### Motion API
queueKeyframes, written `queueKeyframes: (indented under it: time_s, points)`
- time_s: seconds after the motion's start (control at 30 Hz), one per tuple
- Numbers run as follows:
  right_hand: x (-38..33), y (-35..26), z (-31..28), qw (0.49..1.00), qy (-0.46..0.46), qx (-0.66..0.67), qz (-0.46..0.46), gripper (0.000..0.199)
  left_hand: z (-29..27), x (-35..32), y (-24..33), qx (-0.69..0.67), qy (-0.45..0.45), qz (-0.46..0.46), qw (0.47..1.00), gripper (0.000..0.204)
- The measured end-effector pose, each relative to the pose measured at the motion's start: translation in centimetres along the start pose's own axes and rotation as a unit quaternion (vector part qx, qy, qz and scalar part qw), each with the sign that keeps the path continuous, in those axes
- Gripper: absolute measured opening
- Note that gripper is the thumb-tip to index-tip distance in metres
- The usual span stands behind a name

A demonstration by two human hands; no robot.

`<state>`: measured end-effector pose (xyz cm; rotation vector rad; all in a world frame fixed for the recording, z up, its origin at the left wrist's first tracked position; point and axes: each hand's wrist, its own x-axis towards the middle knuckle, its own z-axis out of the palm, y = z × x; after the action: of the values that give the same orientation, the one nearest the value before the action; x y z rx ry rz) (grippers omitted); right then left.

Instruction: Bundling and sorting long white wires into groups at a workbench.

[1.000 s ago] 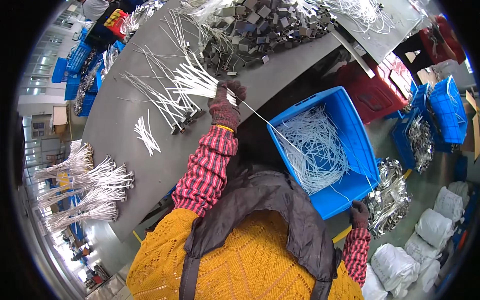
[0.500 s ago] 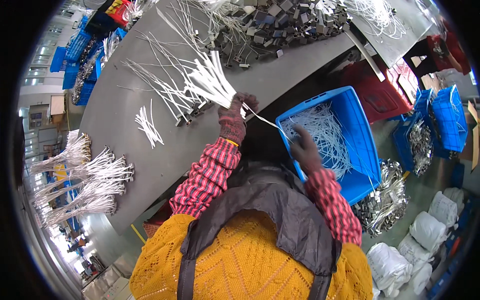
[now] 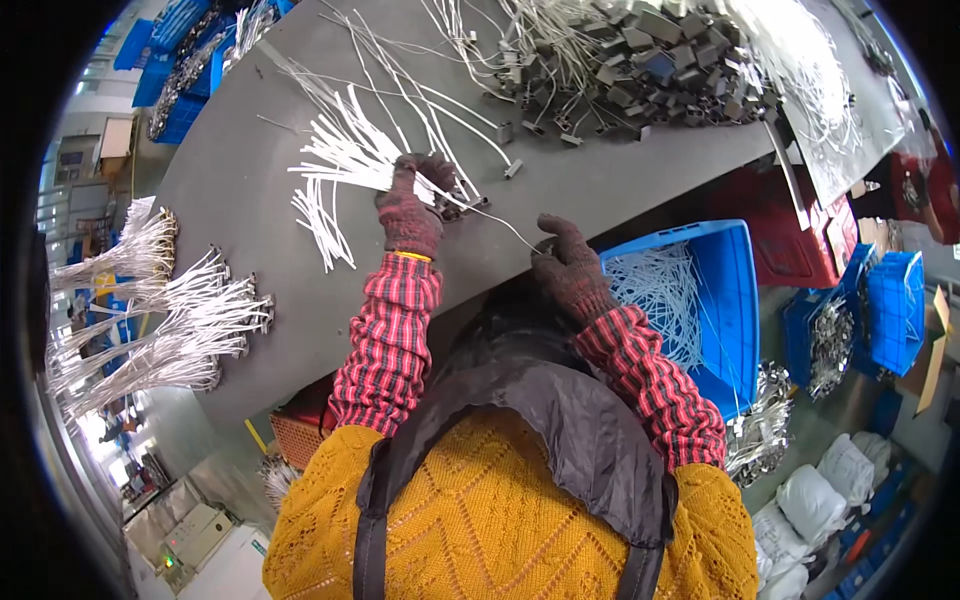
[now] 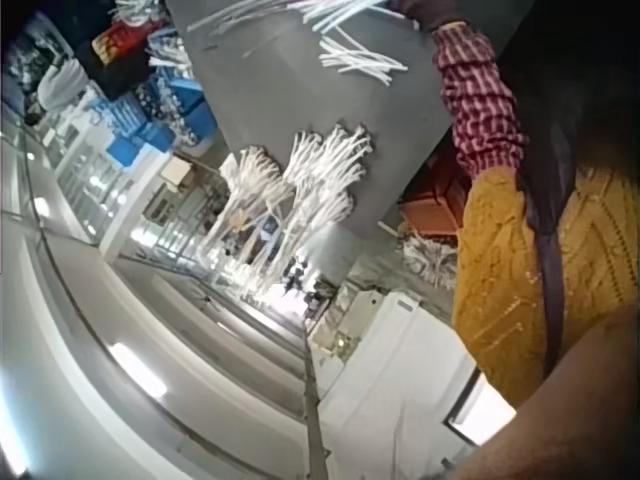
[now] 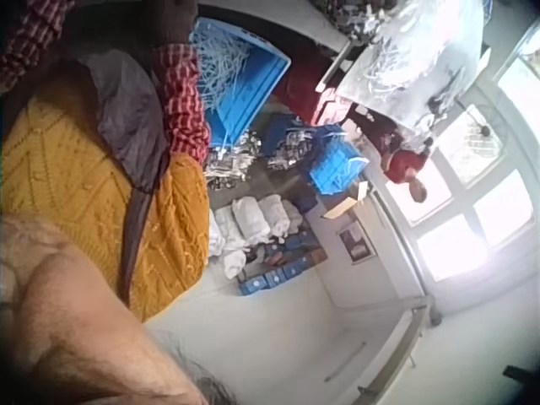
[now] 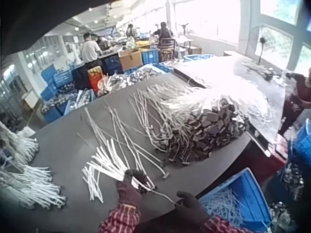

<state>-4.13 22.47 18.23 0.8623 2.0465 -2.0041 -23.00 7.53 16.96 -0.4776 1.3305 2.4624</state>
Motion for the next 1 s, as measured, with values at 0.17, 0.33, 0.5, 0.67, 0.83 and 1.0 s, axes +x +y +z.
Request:
queueKeyframes:
  time_s: [0.17,0.33,0.5,0.67,0.83,1.0]
  points:
    - [2.1,-0.5,2.9,0.997,0.001,0.034,-0.064,0.064,0.2,-0.8,-1.6,-0.054,-0.007,-0.007,0.998,0.022]
    - [3.5,-2.1,4.6,0.999,0.007,0.034,-0.034,0.066,0.2,-1.7,-1.5,-0.007,-0.01,-0.007,1.0,0.018]
    - [4.2,-3.2,5.4,0.999,-0.013,0.033,-0.006,0.065,-0.7,-1.8,-1.8,0.011,-0.094,0.01,0.995,0.015]
    - [5.2,-3.2,6.6,0.998,-0.029,0.003,-0.056,0.064,-2.4,-1.8,-2.3,0.16,-0.13,0.027,0.978,0.013]
    - [5.8,-3.4,7.4,0.992,0.027,0.004,-0.121,0.06,-2.2,-3.4,-1.6,0.362,-0.149,0.145,0.909,0.024]
    - [5.1,-4.2,6.7,0.994,0.0,0.021,-0.103,0.059,-1.7,-1.5,1.5,0.074,-0.113,0.026,0.99,0.031]
